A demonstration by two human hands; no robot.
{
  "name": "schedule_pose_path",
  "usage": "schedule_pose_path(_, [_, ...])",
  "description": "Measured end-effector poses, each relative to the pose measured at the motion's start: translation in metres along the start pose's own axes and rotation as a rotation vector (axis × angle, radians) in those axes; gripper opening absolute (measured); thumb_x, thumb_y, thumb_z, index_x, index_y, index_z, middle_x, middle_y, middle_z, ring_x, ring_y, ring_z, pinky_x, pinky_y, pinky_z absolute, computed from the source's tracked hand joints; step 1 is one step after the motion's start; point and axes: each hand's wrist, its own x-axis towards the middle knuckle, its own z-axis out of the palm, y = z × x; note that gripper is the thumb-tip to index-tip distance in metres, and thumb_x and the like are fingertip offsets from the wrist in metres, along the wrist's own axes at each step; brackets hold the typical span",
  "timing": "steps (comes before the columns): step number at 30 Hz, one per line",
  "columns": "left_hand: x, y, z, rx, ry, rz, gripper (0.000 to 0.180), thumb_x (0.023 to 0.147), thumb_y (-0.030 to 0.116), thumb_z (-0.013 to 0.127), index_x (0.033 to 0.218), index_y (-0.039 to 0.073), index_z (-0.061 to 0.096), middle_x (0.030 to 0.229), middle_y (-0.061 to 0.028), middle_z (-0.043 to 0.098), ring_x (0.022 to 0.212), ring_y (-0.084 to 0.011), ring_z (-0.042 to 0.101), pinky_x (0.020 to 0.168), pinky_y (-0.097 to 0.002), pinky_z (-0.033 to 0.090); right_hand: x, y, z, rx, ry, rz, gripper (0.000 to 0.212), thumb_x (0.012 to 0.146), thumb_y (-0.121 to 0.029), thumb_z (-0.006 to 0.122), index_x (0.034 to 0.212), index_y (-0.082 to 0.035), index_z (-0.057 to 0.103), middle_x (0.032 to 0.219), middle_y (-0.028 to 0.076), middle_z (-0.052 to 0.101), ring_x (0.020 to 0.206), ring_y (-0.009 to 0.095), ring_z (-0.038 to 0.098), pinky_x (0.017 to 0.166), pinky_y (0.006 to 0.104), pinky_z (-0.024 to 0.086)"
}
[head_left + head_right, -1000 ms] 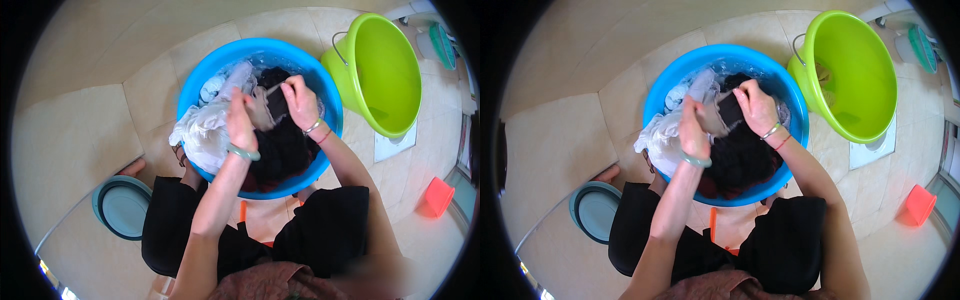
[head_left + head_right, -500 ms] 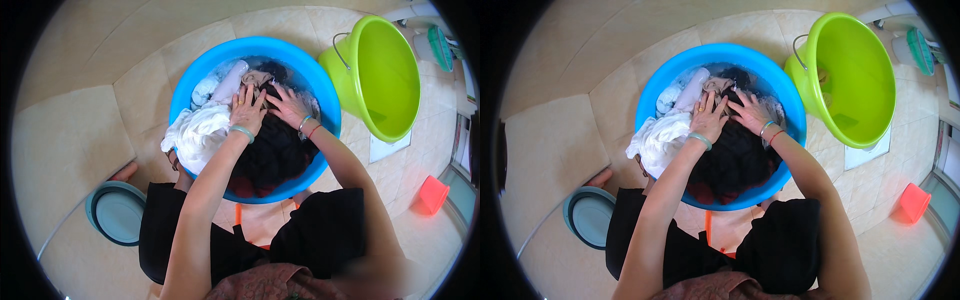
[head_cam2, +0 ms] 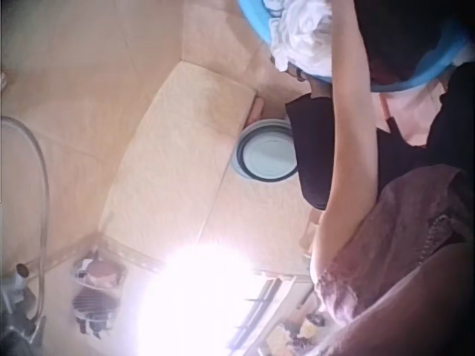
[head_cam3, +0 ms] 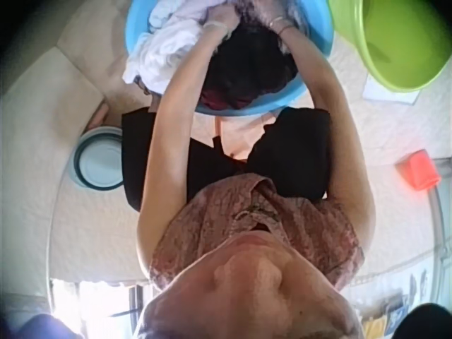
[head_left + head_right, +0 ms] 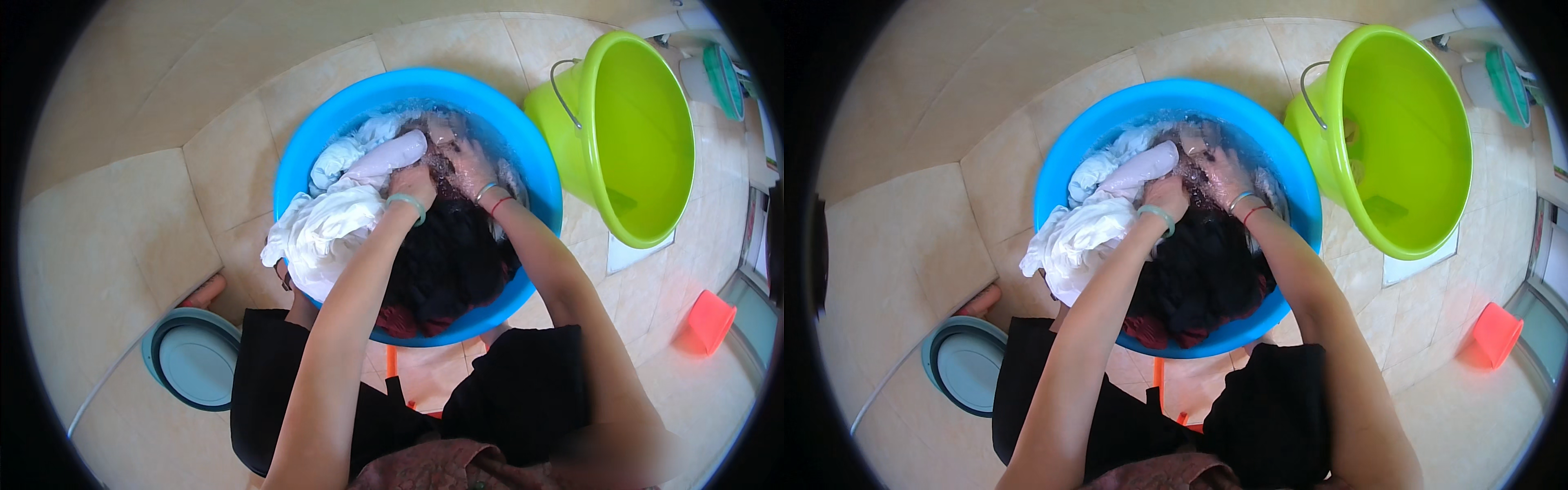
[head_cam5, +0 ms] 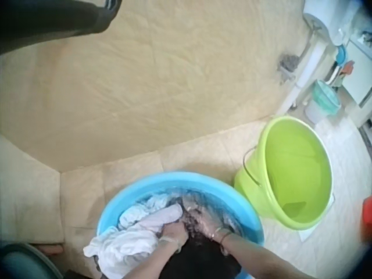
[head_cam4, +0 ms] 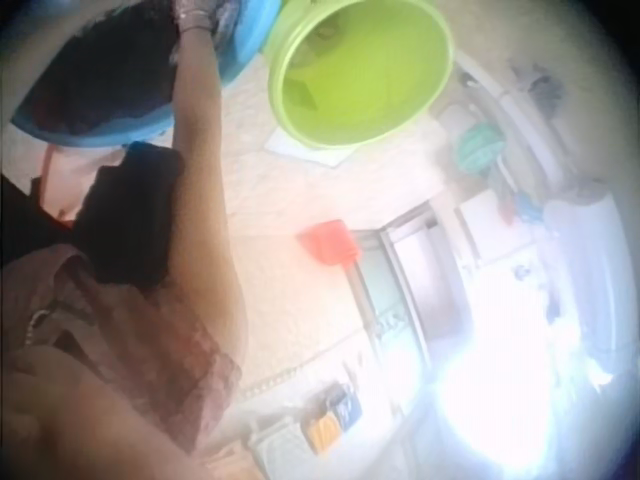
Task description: The person sits on a small stool and hand washes clothes in a blue basin filled with water. They scrub and rinse various garments, including dark and light-colored items, and transfer some of the washed clothes into a green bucket.
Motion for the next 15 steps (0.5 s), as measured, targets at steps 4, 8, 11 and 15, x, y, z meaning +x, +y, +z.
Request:
schedule_pose_path(4, [-0.021, -0.001, 0.02, -1.239, 0.36, 0.173, 0.049, 0.097, 0.034, 0.058, 0.139, 0.011, 0.05, 0.138, -0.0121, 0.053, 0.124, -0.0251, 0.052, 0.105, -0.0374, 0.04, 0.006, -0.021, -0.03, 0.717, 0.35, 0.018, 0.038, 0.067, -0.007, 0.08, 0.103, -0.013, 0.069, 0.107, 0.012, 0.062, 0.107, 0.036, 0.057, 0.094, 0.0421, 0.048])
schedule_pose_path(8, [-0.066, 0.018, -0.015, -1.91, -0.148, -0.052, 0.064, 0.096, 0.063, 0.043, 0.144, 0.021, 0.043, 0.141, -0.0001, 0.048, 0.129, -0.0195, 0.042, 0.102, -0.0447, 0.037, -0.024, -0.072, -0.109, 0.69, 0.348, -0.115, 0.035, 0.073, -0.008, 0.077, 0.107, -0.01, 0.068, 0.118, 0.017, 0.059, 0.111, 0.035, 0.057, 0.095, 0.0398, 0.048])
schedule_pose_path(11, [-0.057, 0.009, -0.024, -2.074, -0.187, 0.215, 0.068, 0.095, 0.064, 0.044, 0.136, 0.011, 0.05, 0.132, -0.0081, 0.057, 0.119, -0.0241, 0.054, 0.099, -0.0433, 0.046, -0.054, -0.111, -0.144, 0.636, 0.264, -0.269, 0.035, 0.075, -0.006, 0.075, 0.109, -0.01, 0.068, 0.119, 0.017, 0.057, 0.11, 0.035, 0.058, 0.093, 0.0398, 0.048])
schedule_pose_path(15, [-0.063, 0.013, -0.045, -2.267, -0.401, 0.228, 0.06, 0.097, 0.051, 0.052, 0.134, 0.004, 0.049, 0.13, -0.0126, 0.058, 0.115, -0.022, 0.057, 0.101, -0.0375, 0.046, -0.094, -0.149, -0.154, 0.658, 0.16, -0.537, 0.043, 0.07, -0.004, 0.075, 0.112, -0.011, 0.068, 0.119, 0.015, 0.056, 0.095, 0.032, 0.058, 0.081, 0.0387, 0.051])
